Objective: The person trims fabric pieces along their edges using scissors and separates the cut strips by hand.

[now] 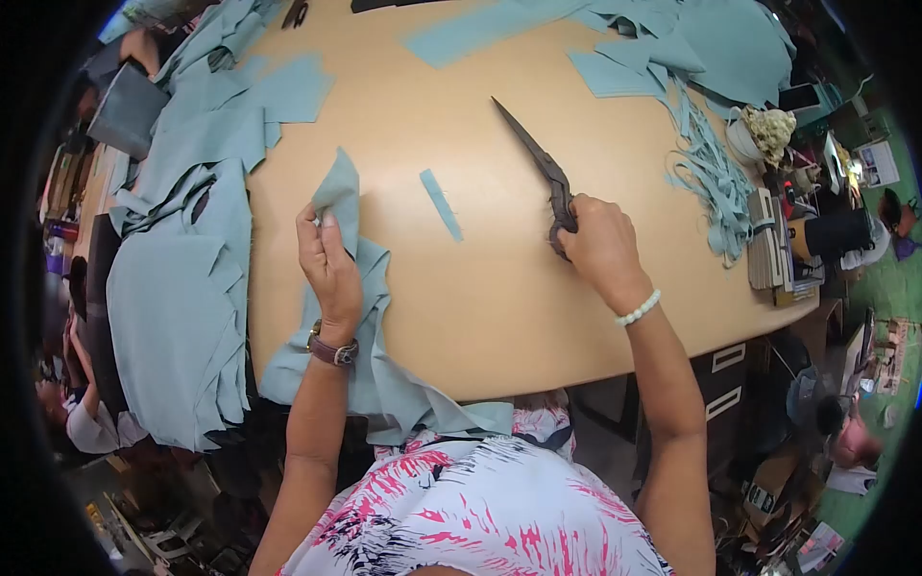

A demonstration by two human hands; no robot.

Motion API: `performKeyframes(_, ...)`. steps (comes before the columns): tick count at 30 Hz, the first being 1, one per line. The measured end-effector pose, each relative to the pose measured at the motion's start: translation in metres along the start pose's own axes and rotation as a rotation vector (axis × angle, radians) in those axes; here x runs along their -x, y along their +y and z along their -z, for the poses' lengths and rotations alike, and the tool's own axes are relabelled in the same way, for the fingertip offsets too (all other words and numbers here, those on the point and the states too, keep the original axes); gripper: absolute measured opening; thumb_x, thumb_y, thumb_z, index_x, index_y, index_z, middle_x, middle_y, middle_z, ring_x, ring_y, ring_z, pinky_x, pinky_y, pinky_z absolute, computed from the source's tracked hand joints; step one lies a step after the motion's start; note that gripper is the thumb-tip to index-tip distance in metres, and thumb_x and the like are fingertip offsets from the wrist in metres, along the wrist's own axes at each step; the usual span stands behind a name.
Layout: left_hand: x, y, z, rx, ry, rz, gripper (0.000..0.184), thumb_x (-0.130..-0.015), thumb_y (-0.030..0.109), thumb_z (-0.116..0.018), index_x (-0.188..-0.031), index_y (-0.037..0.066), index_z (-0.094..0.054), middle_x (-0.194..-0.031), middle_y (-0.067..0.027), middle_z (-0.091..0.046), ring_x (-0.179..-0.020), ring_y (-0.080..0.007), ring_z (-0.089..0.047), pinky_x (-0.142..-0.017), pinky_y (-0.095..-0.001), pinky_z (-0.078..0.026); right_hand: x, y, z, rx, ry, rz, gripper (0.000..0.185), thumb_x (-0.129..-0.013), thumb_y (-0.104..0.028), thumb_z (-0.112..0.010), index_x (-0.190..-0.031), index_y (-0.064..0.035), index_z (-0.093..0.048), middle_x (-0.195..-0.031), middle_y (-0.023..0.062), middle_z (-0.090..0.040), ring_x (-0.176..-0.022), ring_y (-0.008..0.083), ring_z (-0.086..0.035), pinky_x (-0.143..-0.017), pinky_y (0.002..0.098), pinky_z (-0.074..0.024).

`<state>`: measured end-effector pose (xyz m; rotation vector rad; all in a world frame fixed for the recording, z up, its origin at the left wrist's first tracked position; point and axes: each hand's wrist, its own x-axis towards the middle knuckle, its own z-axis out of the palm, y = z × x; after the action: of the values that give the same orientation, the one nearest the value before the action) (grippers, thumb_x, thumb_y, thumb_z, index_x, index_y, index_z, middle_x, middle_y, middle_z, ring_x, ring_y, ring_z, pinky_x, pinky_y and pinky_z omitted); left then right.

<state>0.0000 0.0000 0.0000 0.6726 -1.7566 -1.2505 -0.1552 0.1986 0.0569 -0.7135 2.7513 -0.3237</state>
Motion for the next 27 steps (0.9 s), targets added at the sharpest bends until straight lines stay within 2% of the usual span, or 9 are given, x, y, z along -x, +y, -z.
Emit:
performKeyframes(2, 0.001, 0.002, 0.003, 0.01, 0.024, -0.033, 0.024, -0.092, 0.011, -0.042, -0.11, -0.004, -0.046, -0.065, 0.0016, -0.04, -0.057, -0.0061, -0.033, -0.05, -0.0218, -0.03, -0.006, 0.007, -0.022, 0.149, 0.334, 0.334, 0.022, -0.069, -0.014, -0.066, -0.083, 0.0004, -0.058, -0.086, 0.012, -0.054, -0.082, 0.0271, -0.056, -0.067, 0.0344, -0.0477)
performKeyframes(6, 0.001, 0.001, 0.0, 0.003, 0.025, -0.095, 0.023, -0.092, 0.011, -0.041, -0.109, -0.004, -0.046, -0.063, 0.0011, -0.04, -0.056, -0.0065, -0.033, -0.05, -0.0221, -0.03, -0.009, -0.064, -0.044, -0.211, 0.483, 0.614, 0.018, -0.072, -0.015, -0.064, -0.079, -0.0007, -0.056, -0.084, 0.0119, -0.053, -0.078, 0.0275, -0.054, -0.066, 0.0353, -0.0468)
performKeyframes(12, 0.003, 0.0, 0.0, -0.013, -0.028, -0.038, 0.022, -0.091, 0.01, -0.042, -0.108, -0.002, -0.048, -0.063, -0.001, -0.041, -0.057, -0.0079, -0.036, -0.051, -0.0236, -0.032, -0.041, -0.077, -0.088, -0.189, 0.459, 0.578, 0.014, -0.077, -0.013, -0.06, -0.085, -0.0023, -0.054, -0.086, 0.01, -0.056, -0.081, 0.0269, -0.054, -0.065, 0.037, -0.0437)
performKeyframes(15, 0.005, 0.005, -0.001, -0.01, -0.133, 0.007, 0.02, -0.089, 0.009, -0.044, -0.105, -0.001, -0.051, -0.066, -0.0046, -0.047, -0.058, -0.0102, -0.041, -0.053, -0.0254, -0.035, -0.044, -0.064, -0.068, -0.519, 0.441, 0.445, 0.013, -0.079, -0.012, -0.058, -0.077, -0.0014, -0.05, -0.075, 0.0142, -0.053, -0.073, 0.029, -0.055, -0.061, 0.0381, -0.0427)
performKeyframes(17, 0.004, 0.002, -0.002, -0.042, -0.223, 0.002, 0.018, -0.087, 0.009, -0.047, -0.102, 0.0, -0.053, -0.071, -0.0083, -0.054, -0.062, -0.0141, -0.049, -0.058, -0.028, -0.04, -0.04, -0.04, -0.03, -0.491, 0.578, 0.401, 0.01, -0.082, -0.01, -0.054, -0.077, -0.002, -0.052, -0.074, 0.0157, -0.054, -0.067, 0.0299, -0.054, -0.058, 0.0392, -0.0412)
performKeyframes(19, 0.006, -0.007, -0.008, -0.214, -0.338, -0.274, 0.016, -0.084, 0.009, -0.05, -0.098, 0.001, -0.055, -0.081, -0.0114, -0.058, -0.073, -0.0202, -0.055, -0.067, -0.0328, -0.042, -0.046, 0.001, -0.002, -0.441, 0.69, 0.389, 0.009, -0.084, -0.01, -0.053, -0.081, -0.0018, -0.055, -0.075, 0.0159, -0.056, -0.065, 0.0302, -0.055, -0.056, 0.0403, -0.0405)
performKeyframes(23, 0.011, -0.008, -0.011, -0.392, -0.512, -0.439, 0.018, -0.083, 0.009, -0.053, -0.099, 0.005, -0.058, -0.105, -0.0148, -0.06, -0.104, -0.03, -0.055, -0.089, -0.0407, -0.04, -0.064, 0.094, 0.025, 0.079, 0.807, 0.219, 0.009, -0.077, -0.008, -0.058, -0.084, -0.0023, -0.061, -0.09, 0.0154, -0.06, -0.082, 0.0297, -0.058, -0.07, 0.0373, -0.0449)
performKeyframes(26, 0.012, -0.006, -0.011, -0.39, -0.543, -0.406, 0.02, -0.082, 0.013, -0.055, -0.101, 0.005, -0.058, -0.104, -0.0139, -0.06, -0.108, -0.0291, -0.053, -0.091, -0.0413, -0.038, -0.059, 0.097, 0.031, 0.412, 0.912, 0.215, 0.01, -0.073, -0.008, -0.061, -0.079, -0.001, -0.062, -0.099, 0.015, -0.06, -0.093, 0.0305, -0.056, -0.08, 0.0362, -0.0438)
performKeyframes(27, 0.011, -0.005, -0.011, -0.406, -0.546, -0.424, 0.022, -0.082, 0.015, -0.056, -0.101, 0.005, -0.058, -0.105, -0.0141, -0.06, -0.109, -0.0294, -0.052, -0.092, -0.0418, -0.038, -0.057, 0.077, 0.03, 0.158, 0.8, 0.303, 0.01, -0.072, -0.009, -0.062, -0.078, -0.0005, -0.062, -0.1, 0.0153, -0.059, -0.094, 0.0304, -0.056, -0.082, 0.036, -0.0433)
